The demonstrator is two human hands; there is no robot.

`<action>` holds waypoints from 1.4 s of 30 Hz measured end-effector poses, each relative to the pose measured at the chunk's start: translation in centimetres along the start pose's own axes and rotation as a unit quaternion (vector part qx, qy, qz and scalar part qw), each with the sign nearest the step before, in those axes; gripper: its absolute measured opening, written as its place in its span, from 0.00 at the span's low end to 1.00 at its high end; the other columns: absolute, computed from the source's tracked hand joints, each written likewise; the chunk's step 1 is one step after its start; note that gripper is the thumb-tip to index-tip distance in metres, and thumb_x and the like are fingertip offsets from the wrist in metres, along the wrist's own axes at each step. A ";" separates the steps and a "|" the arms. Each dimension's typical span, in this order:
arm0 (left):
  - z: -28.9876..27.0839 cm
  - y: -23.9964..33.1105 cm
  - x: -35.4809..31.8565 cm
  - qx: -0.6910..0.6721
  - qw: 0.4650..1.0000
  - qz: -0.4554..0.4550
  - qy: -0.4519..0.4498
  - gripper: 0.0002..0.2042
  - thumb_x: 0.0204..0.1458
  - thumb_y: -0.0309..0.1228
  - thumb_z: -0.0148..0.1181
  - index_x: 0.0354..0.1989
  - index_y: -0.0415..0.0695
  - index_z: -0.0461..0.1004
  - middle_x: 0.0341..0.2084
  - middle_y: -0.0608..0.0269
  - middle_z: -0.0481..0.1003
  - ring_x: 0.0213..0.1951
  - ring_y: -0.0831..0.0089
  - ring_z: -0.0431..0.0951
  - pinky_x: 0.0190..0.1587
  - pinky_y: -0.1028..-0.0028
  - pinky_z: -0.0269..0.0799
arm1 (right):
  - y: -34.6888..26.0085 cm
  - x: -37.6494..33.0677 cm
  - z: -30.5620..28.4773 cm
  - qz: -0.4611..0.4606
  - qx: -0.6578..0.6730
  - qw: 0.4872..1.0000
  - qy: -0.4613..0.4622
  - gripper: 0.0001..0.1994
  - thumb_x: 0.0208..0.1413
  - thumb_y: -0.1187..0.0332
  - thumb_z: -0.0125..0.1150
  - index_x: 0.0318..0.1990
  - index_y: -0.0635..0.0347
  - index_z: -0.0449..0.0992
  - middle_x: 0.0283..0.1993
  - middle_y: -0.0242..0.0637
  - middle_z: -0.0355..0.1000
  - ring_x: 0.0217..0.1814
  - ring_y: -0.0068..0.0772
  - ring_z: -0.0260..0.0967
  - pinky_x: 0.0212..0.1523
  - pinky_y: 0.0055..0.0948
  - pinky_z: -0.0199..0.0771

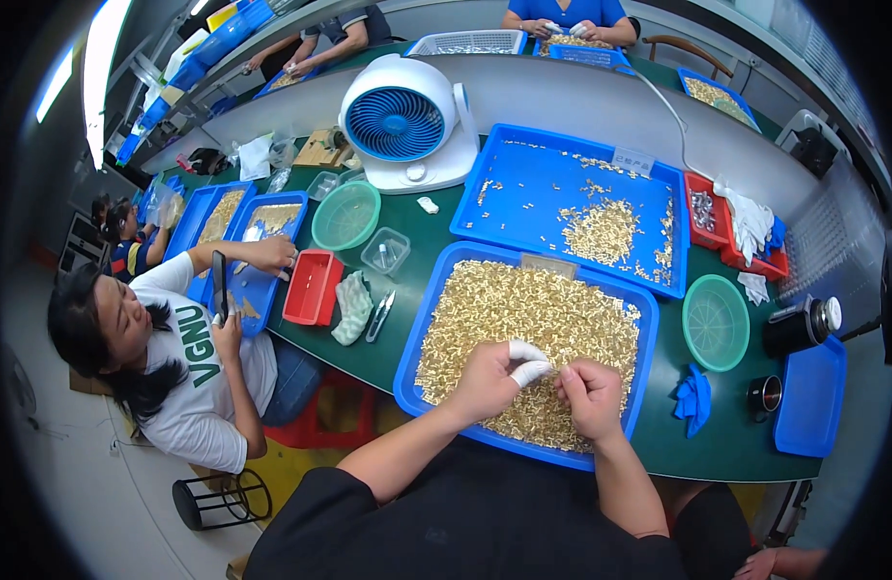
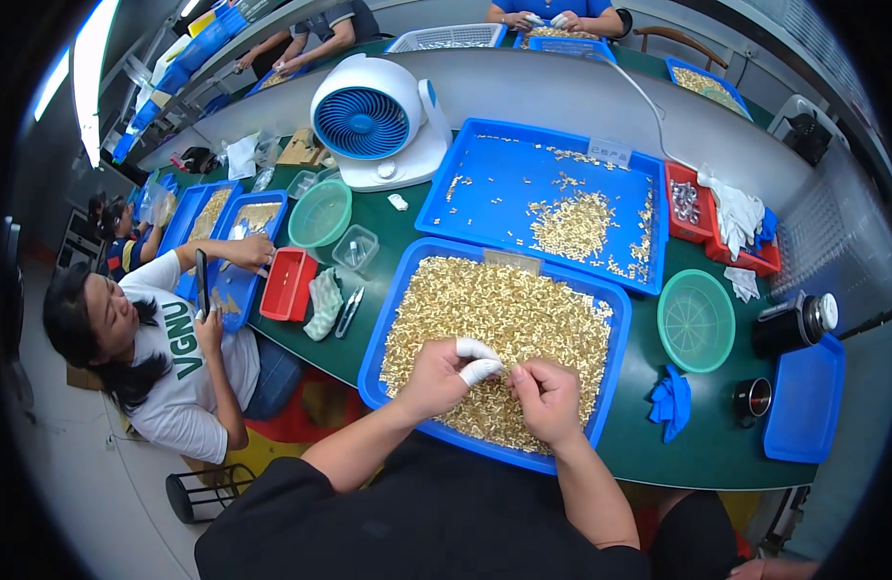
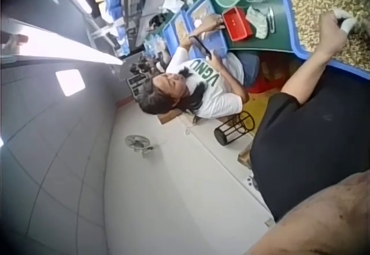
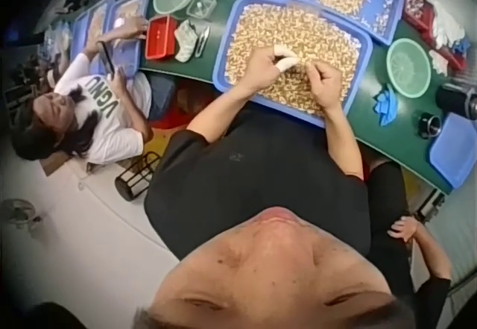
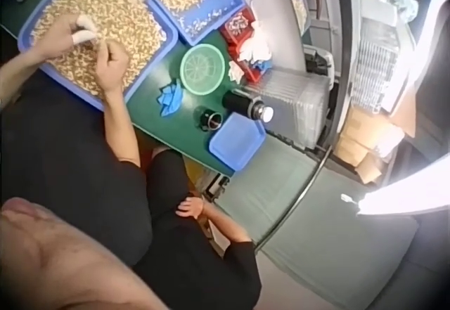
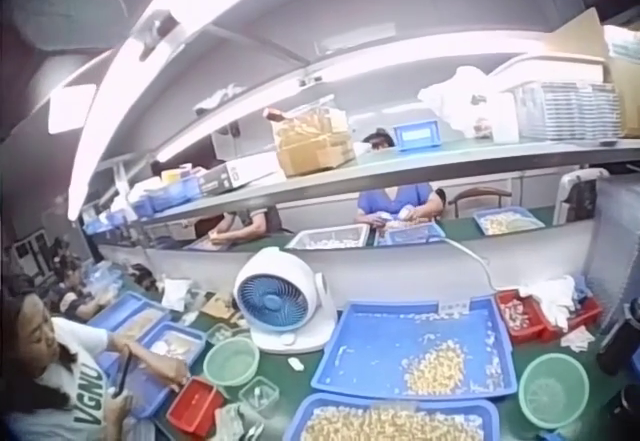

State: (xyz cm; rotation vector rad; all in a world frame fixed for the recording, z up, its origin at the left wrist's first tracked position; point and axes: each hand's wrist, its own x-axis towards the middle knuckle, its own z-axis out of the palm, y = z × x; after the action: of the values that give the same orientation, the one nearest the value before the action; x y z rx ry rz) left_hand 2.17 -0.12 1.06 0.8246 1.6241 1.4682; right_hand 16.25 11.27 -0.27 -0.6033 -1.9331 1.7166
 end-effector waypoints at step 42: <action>0.4 -0.8 -0.3 -0.081 0.994 0.048 0.051 0.06 0.51 0.26 0.64 0.35 0.38 0.78 0.28 0.66 0.78 0.31 0.83 0.74 0.34 0.80 0.70 | 1.5 -0.3 0.3 0.041 0.097 0.994 0.021 0.13 0.61 0.66 0.51 0.25 0.63 0.72 0.19 0.29 0.67 0.18 0.14 0.59 0.19 0.15 0.58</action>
State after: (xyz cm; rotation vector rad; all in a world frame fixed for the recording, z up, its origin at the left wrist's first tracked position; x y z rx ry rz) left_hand 2.70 -0.33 0.31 0.7561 1.5341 1.7101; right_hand 16.32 10.97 -1.85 -0.6479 -1.7093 1.8984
